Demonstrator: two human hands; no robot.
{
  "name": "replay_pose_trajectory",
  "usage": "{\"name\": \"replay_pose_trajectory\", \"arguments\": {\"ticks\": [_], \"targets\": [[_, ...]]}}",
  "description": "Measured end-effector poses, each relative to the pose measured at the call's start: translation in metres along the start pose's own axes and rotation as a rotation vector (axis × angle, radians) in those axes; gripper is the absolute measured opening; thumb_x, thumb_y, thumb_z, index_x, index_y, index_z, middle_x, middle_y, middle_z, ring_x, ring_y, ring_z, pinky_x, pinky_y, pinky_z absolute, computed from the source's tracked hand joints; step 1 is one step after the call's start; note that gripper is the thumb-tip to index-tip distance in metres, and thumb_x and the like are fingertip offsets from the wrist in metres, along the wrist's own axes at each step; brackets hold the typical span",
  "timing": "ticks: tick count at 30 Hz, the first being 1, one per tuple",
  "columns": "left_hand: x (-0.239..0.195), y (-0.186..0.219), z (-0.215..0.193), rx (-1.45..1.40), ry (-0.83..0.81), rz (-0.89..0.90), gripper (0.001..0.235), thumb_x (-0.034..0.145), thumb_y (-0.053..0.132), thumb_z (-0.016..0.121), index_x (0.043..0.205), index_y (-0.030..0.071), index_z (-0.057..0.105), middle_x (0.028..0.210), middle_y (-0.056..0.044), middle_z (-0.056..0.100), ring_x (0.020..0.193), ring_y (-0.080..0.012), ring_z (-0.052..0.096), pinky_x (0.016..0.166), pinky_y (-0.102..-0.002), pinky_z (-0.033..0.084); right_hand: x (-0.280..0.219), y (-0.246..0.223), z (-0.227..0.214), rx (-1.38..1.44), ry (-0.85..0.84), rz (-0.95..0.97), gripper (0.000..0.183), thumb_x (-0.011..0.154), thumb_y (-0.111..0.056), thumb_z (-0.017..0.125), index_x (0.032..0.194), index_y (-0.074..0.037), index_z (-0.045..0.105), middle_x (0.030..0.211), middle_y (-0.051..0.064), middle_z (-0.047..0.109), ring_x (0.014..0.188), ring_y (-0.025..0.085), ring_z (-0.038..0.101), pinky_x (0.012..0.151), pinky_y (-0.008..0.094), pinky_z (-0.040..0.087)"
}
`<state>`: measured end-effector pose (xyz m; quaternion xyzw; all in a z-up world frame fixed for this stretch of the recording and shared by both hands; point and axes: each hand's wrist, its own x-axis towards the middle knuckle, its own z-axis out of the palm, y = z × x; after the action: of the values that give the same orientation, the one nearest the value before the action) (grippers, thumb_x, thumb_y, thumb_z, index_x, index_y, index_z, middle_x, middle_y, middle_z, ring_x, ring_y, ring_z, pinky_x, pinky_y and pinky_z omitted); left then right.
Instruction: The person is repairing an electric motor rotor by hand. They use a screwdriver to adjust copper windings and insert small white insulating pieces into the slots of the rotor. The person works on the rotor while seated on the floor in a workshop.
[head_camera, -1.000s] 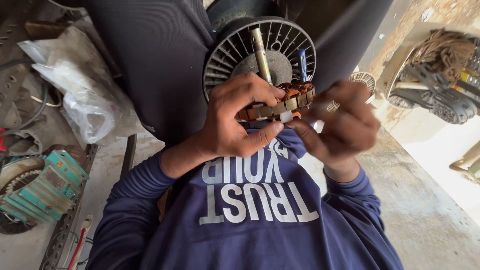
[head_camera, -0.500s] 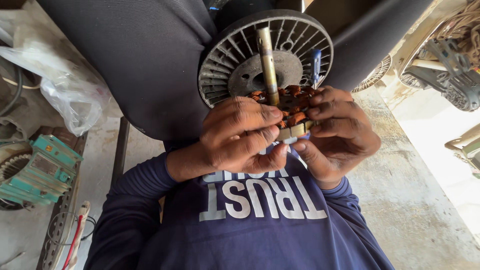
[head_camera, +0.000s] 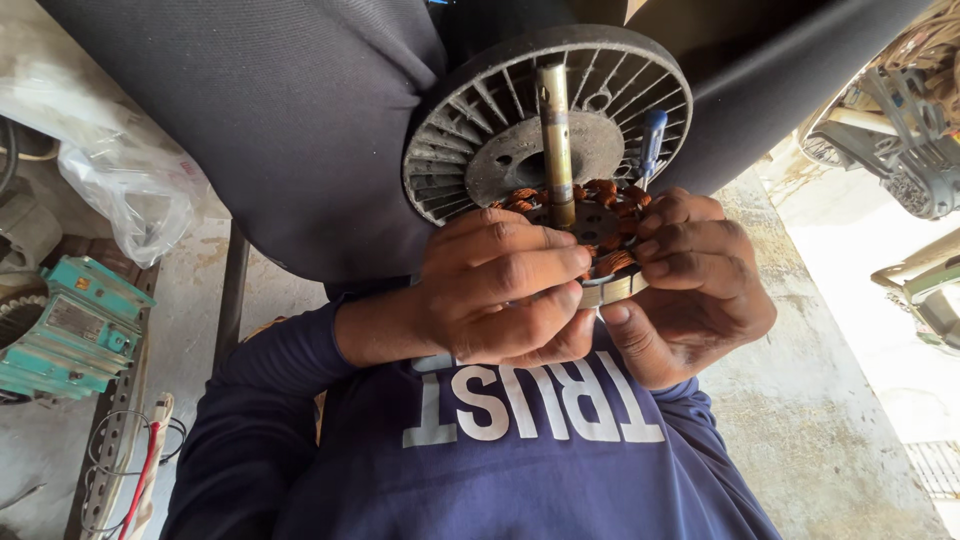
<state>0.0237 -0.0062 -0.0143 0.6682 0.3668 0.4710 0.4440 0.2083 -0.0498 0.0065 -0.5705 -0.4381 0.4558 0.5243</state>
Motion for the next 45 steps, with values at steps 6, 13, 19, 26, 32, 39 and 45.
{"name": "replay_pose_trajectory", "arguments": {"ticks": [6,13,19,26,32,39,45], "targets": [[0.005,0.003,-0.003,0.05,-0.048,-0.021,0.01,0.093,0.014,0.078,0.096,0.014,0.068,0.105,0.0,0.071,0.092,-0.0166,0.069,0.075,-0.03,0.056,-0.001,0.008,0.001,0.009,-0.009,-0.089,0.034,0.076,-0.008,0.083,0.104,-0.005,0.062,0.092,0.014,0.064,0.094,0.024,0.063,0.089,0.042,0.052],[0.007,0.005,-0.001,0.03,0.006,-0.028,0.01,0.096,0.016,0.075,0.098,0.01,0.067,0.104,-0.004,0.07,0.089,-0.0188,0.071,0.076,-0.032,0.059,0.008,-0.012,0.019,-0.223,-0.034,-0.006,0.032,0.084,-0.025,0.07,0.1,0.002,0.066,0.1,0.017,0.057,0.098,0.025,0.057,0.086,0.038,0.051],[-0.003,-0.008,0.0,-0.014,0.07,0.032,0.017,0.094,0.021,0.074,0.1,0.007,0.065,0.1,-0.008,0.069,0.082,-0.0232,0.07,0.071,-0.034,0.058,0.029,-0.025,0.021,-0.471,-0.284,-0.104,0.037,0.088,-0.029,0.056,0.101,0.004,0.066,0.109,0.022,0.062,0.105,0.033,0.06,0.094,0.046,0.051],[-0.025,-0.03,0.01,-0.153,0.163,0.033,0.028,0.096,0.023,0.075,0.112,0.003,0.065,0.1,-0.007,0.063,0.084,-0.0212,0.064,0.07,-0.035,0.054,-0.02,-0.016,-0.002,-0.397,0.181,-0.021,0.016,0.092,-0.01,0.065,0.102,0.002,0.068,0.11,0.019,0.065,0.102,0.029,0.063,0.088,0.037,0.051],[-0.027,-0.039,0.008,-0.152,0.16,0.124,0.027,0.098,0.023,0.074,0.115,0.004,0.067,0.102,-0.01,0.063,0.082,-0.0196,0.062,0.067,-0.033,0.052,-0.05,0.024,-0.008,-0.778,-0.083,-0.112,0.033,0.086,0.0,0.085,0.116,-0.002,0.072,0.114,0.013,0.063,0.105,0.031,0.059,0.087,0.037,0.049],[-0.017,-0.035,0.007,-0.1,0.086,0.113,0.024,0.099,0.025,0.074,0.115,0.008,0.068,0.107,-0.008,0.064,0.083,-0.0169,0.064,0.067,-0.027,0.052,-0.054,0.042,0.004,-0.858,0.02,-0.164,0.024,0.086,-0.001,0.083,0.108,-0.009,0.075,0.112,0.01,0.061,0.102,0.031,0.055,0.087,0.043,0.045],[-0.012,-0.037,0.004,-0.141,0.174,0.064,0.029,0.1,0.023,0.072,0.12,0.003,0.067,0.117,-0.007,0.061,0.098,-0.0167,0.061,0.082,-0.03,0.052,-0.047,0.04,0.008,-0.806,0.068,-0.178,0.025,0.084,-0.001,0.083,0.106,-0.007,0.074,0.109,0.007,0.063,0.101,0.029,0.058,0.086,0.042,0.045]]}}
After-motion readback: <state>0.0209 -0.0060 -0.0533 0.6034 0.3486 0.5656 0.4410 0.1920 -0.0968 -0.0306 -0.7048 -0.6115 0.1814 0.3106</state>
